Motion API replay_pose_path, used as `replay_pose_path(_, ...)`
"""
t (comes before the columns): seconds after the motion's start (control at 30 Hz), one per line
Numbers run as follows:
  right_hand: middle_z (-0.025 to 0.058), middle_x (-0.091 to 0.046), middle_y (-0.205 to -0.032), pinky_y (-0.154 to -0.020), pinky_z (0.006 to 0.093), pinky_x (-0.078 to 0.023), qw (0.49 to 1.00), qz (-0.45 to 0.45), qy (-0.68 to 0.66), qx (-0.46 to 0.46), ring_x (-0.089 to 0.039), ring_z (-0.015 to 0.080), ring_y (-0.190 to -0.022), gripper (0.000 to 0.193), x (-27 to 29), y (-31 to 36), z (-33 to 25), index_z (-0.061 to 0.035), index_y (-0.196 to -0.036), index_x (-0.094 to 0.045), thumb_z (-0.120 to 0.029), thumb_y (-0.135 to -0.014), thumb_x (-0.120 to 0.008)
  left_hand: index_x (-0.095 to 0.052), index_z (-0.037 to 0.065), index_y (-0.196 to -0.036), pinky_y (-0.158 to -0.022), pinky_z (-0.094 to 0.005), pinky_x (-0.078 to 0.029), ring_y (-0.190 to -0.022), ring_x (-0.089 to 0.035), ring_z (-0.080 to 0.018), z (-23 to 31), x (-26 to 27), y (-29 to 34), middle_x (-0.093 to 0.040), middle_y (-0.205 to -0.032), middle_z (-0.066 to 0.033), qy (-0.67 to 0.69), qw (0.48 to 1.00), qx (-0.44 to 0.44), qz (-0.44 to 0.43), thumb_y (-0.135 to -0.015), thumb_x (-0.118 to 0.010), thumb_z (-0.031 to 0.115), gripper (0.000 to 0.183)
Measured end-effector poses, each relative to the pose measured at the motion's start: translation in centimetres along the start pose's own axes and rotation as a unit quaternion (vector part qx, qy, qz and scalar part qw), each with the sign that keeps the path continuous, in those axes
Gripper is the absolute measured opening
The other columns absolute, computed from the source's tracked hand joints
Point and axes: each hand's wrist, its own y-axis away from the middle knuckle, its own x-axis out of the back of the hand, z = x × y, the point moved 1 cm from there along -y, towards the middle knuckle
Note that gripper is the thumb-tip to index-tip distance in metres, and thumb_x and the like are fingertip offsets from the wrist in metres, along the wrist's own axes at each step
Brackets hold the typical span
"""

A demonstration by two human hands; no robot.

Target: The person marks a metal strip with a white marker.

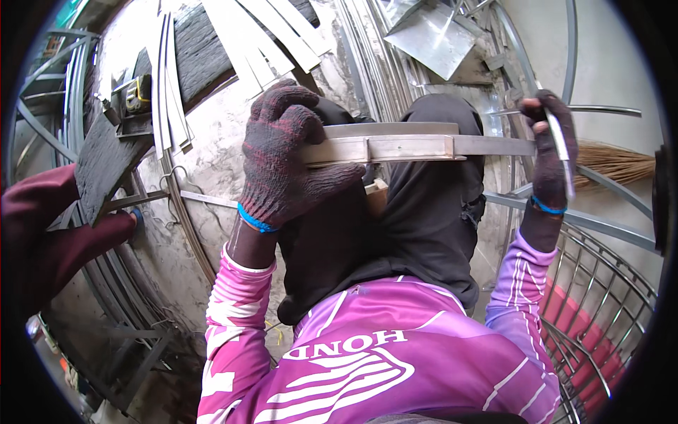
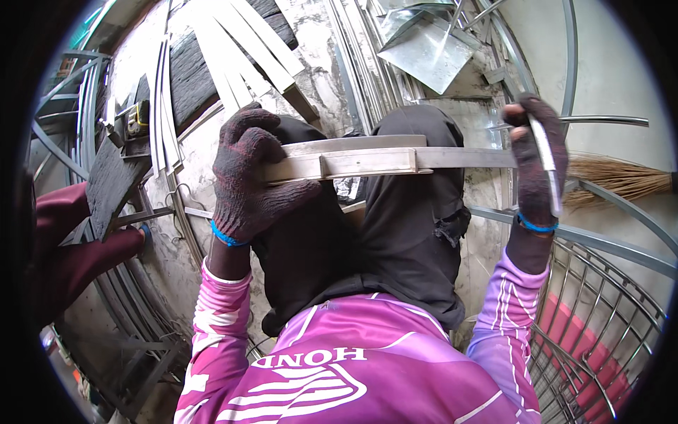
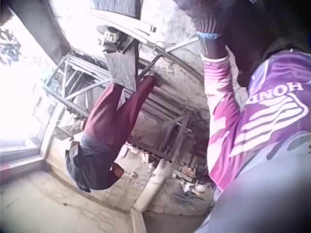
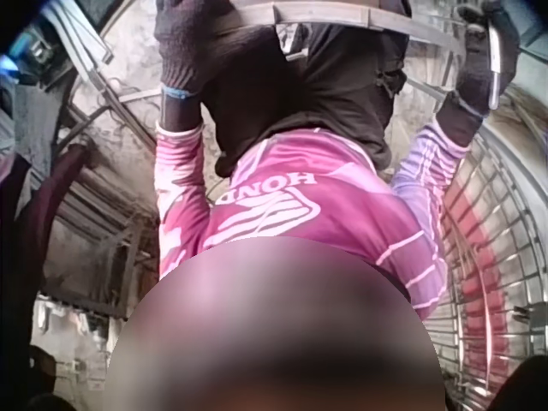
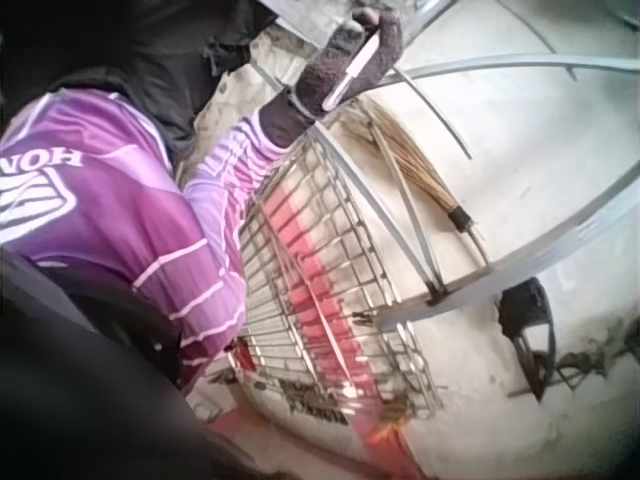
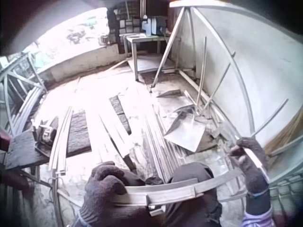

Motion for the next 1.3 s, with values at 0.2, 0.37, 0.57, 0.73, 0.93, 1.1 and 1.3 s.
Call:
replay_pose_path(0.2,0.0166,-0.076,-0.102,-0.090,0.0319,-0.057,0.957,-0.125,-0.261,-0.002,-0.072,0.0238,-0.102,0.061,-4.4,-1.5,-4.6,0.0039,-0.144,-0.061,-0.043,-0.106,-0.069,-0.065,0.009,-0.088,-0.105,-0.0528,-0.051,-0.126,-0.062,-0.0440,0.4,0.1,-0.2,-0.069,-0.121,-0.0184,0.001,1.000,-0.021,-0.006,-0.063,-0.101,0.039,0.053)
replay_pose_path(0.37,0.0142,-0.067,-0.125,-0.092,0.0337,-0.059,0.859,-0.358,-0.362,0.050,-0.070,0.0204,-0.107,0.055,-15.0,-2.2,-5.5,0.0019,-0.139,-0.061,-0.024,-0.094,-0.081,-0.065,0.009,-0.090,-0.101,-0.0507,-0.053,-0.120,-0.065,-0.0411,-0.6,1.2,-0.9,-0.069,-0.121,-0.0180,0.062,0.994,-0.019,-0.087,-0.066,-0.100,0.034,0.049)
replay_pose_path(0.57,0.0124,-0.071,-0.117,-0.100,0.0366,-0.057,0.853,-0.407,-0.311,0.100,-0.070,0.0212,-0.112,0.043,-17.4,-2.0,-5.8,0.0004,-0.133,-0.066,-0.004,-0.092,-0.079,-0.066,0.007,-0.092,-0.098,-0.0491,-0.053,-0.116,-0.066,-0.0394,-1.2,0.5,-0.9,-0.070,-0.122,-0.0178,0.086,0.992,-0.016,-0.089,-0.068,-0.099,0.033,0.048)
replay_pose_path(0.73,0.0119,-0.069,-0.103,-0.086,0.0341,-0.057,0.896,-0.364,-0.166,0.193,-0.070,0.0234,-0.094,0.030,-18.5,-1.7,-6.8,-0.0008,-0.113,-0.068,-0.006,-0.086,-0.079,-0.068,0.007,-0.095,-0.098,-0.0482,-0.053,-0.117,-0.066,-0.0393,-1.5,0.0,-0.6,-0.070,-0.123,-0.0181,0.080,0.995,-0.022,-0.063,-0.068,-0.098,0.034,0.048)
replay_pose_path(0.93,0.0137,-0.073,-0.105,-0.085,0.0374,-0.059,0.880,-0.379,-0.215,0.189,-0.073,0.0271,-0.094,0.033,-18.9,-1.9,-6.7,-0.0007,-0.114,-0.069,-0.010,-0.086,-0.083,-0.072,0.008,-0.104,-0.097,-0.0478,-0.053,-0.117,-0.065,-0.0394,-1.3,-0.1,-0.6,-0.069,-0.123,-0.0174,0.076,0.994,0.002,-0.075,-0.067,-0.098,0.034,0.052)
replay_pose_path(1.1,0.0140,-0.074,-0.109,-0.089,0.0382,-0.060,0.874,-0.393,-0.231,0.166,-0.074,0.0265,-0.099,0.034,-18.9,-1.8,-6.8,-0.0005,-0.117,-0.070,-0.010,-0.087,-0.084,-0.072,0.008,-0.105,-0.097,-0.0475,-0.053,-0.117,-0.065,-0.0392,-0.7,0.0,-0.6,-0.069,-0.123,-0.0167,0.101,0.992,0.027,-0.067,-0.067,-0.099,0.037,0.055)
replay_pose_path(1.3,0.0142,-0.075,-0.113,-0.093,0.0391,-0.061,0.877,-0.394,-0.215,0.174,-0.075,0.0272,-0.103,0.037,-18.8,-1.6,-6.4,-0.0002,-0.121,-0.070,-0.011,-0.089,-0.085,-0.072,0.008,-0.107,-0.097,-0.0473,-0.053,-0.116,-0.065,-0.0388,-0.9,0.0,-0.7,-0.069,-0.123,-0.0161,0.075,0.996,-0.024,-0.053,-0.066,-0.100,0.038,0.057)
